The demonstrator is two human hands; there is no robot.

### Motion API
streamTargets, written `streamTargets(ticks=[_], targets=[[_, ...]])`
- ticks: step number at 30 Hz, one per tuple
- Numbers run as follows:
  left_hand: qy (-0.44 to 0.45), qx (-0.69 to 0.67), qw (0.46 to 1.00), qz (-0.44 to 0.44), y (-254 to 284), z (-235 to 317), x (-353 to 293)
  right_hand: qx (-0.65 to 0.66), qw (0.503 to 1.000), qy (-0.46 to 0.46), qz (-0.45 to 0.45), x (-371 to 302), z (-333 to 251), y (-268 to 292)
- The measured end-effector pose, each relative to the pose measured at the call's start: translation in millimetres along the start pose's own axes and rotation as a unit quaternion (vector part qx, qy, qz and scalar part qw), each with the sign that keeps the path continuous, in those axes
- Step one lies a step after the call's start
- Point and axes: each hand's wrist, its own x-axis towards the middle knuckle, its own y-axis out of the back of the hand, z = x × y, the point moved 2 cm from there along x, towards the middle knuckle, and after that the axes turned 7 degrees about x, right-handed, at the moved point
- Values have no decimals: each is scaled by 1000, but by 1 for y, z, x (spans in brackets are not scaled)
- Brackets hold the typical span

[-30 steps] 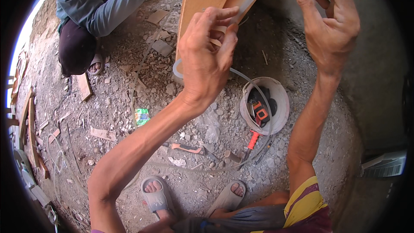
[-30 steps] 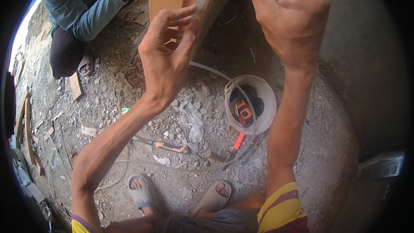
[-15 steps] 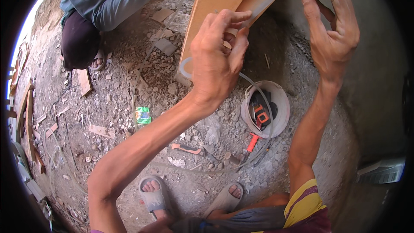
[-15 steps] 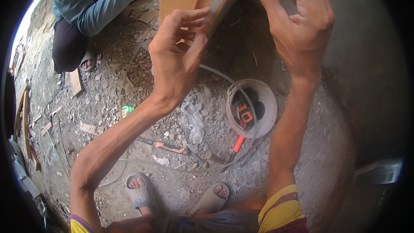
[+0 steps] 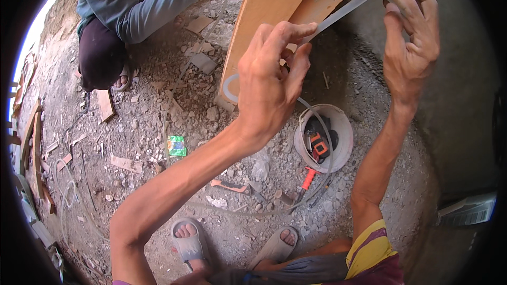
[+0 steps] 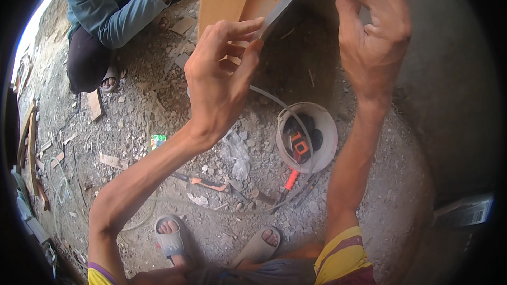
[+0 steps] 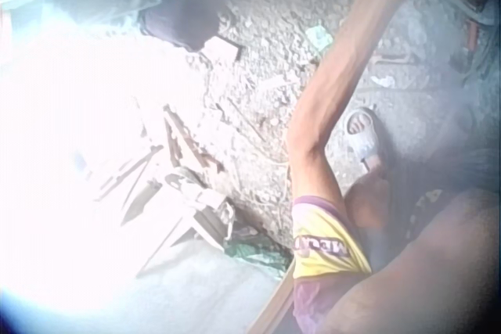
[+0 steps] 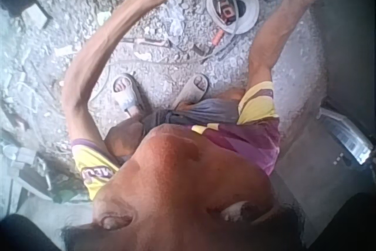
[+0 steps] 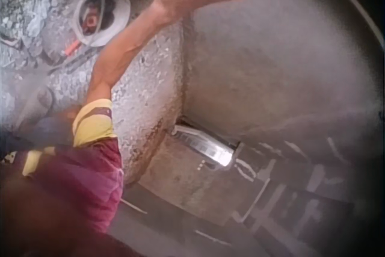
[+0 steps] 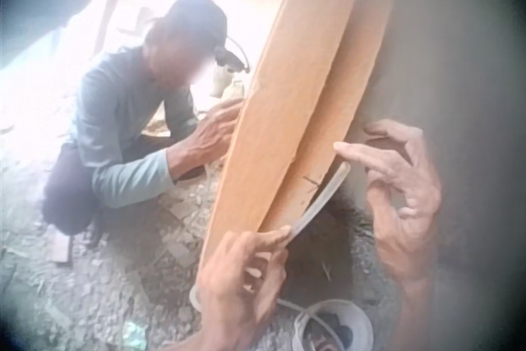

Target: The person uses a water level tube to check and mark the alignment of a wooden door frame, holding the tube against the frame while a second person marks the level at a different position.

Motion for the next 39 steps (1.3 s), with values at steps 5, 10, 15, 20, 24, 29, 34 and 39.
streamTargets(ticks=[5,10,15,20,24,29,34,39], targets=[[11,-19,1000,2,-2,0,0,48,988,-118,86,3,-21,3],[31,-22,999,-6,-3,2,-1,36,999,-13,1,1,-9,8],[19,-42,999,12,-4,4,-1,63,992,-99,55,-5,-2,6],[36,-20,999,-10,2,1,-1,60,980,-184,47,-3,-10,12],[29,-11,999,-15,-1,-1,-2,183,953,-232,62,-17,4,15],[33,7,999,-14,0,-5,-1,223,947,-215,80,-2,-5,3],[3,-13,1000,26,-5,-12,-2,189,969,-151,56,-3,-2,-7],[25,5,1000,-3,-4,-17,-4,166,978,-118,46,-2,-6,-10]])
